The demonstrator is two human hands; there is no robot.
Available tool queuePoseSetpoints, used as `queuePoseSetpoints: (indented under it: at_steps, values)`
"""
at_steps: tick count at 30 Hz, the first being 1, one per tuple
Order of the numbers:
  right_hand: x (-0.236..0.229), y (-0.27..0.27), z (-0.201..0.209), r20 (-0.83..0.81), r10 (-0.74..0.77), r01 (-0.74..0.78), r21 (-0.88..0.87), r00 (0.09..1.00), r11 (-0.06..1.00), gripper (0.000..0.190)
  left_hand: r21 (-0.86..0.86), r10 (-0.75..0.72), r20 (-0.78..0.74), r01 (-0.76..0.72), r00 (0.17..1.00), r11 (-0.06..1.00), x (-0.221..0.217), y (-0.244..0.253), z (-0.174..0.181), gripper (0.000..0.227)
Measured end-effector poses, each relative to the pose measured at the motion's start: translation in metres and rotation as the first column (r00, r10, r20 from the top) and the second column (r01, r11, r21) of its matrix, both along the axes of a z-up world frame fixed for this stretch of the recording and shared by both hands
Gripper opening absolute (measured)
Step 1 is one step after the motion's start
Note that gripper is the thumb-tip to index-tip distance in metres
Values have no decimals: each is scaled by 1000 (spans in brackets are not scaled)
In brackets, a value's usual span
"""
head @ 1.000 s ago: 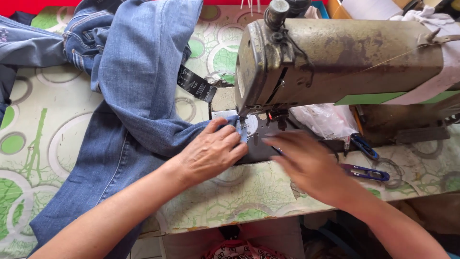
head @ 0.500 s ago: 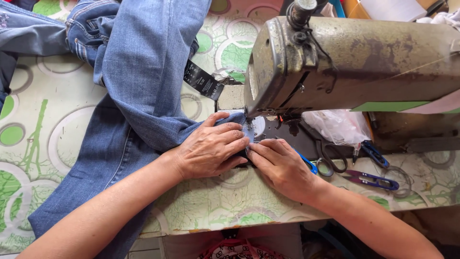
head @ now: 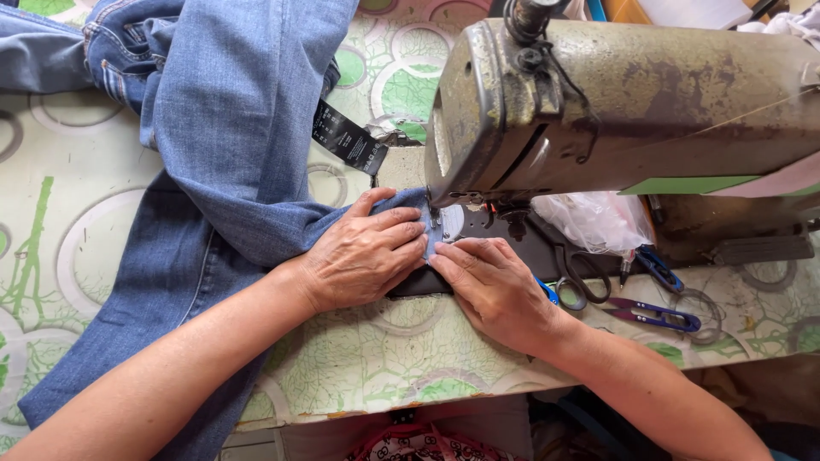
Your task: Inspecting the hem of denim jeans for defects and trimming loose threads using snips.
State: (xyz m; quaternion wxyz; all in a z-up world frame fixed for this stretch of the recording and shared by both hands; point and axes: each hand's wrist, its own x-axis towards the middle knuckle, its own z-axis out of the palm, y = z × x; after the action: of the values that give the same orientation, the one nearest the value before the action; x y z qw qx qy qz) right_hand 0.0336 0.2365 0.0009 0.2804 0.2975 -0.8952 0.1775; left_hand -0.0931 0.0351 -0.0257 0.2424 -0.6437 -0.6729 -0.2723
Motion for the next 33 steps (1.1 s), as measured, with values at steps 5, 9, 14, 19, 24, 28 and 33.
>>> queuePoseSetpoints:
  at_steps: [5,9,14,19,24,28,33]
  values:
    - [-3,3,-6,42,-67,66,14,997,998,27,21,62,-41,-61,997,998,-3,5,-10,23]
    - [-7,9,-14,38,-115,113,55,993,992,30,40,148,-75,-145,986,989,-1,10,-15,21]
    - [-11,23,-29,61,-191,185,97,980,978,39,45,205,-86,-202,975,978,0,13,-18,19]
    - [-15,38,-40,114,-192,182,95,975,979,37,-86,248,120,-239,961,967,-6,8,-9,17]
    - [-21,33,-39,123,-203,200,36,971,979,36,-146,531,41,-520,847,841,-15,-4,14,35]
    - [-22,19,-22,266,-154,205,-177,952,963,23,-128,587,5,-581,810,803,-13,-12,15,16]
    - [-22,5,-8,396,-66,231,-386,916,893,33,-142,471,143,-453,871,880,24,-19,44,15]
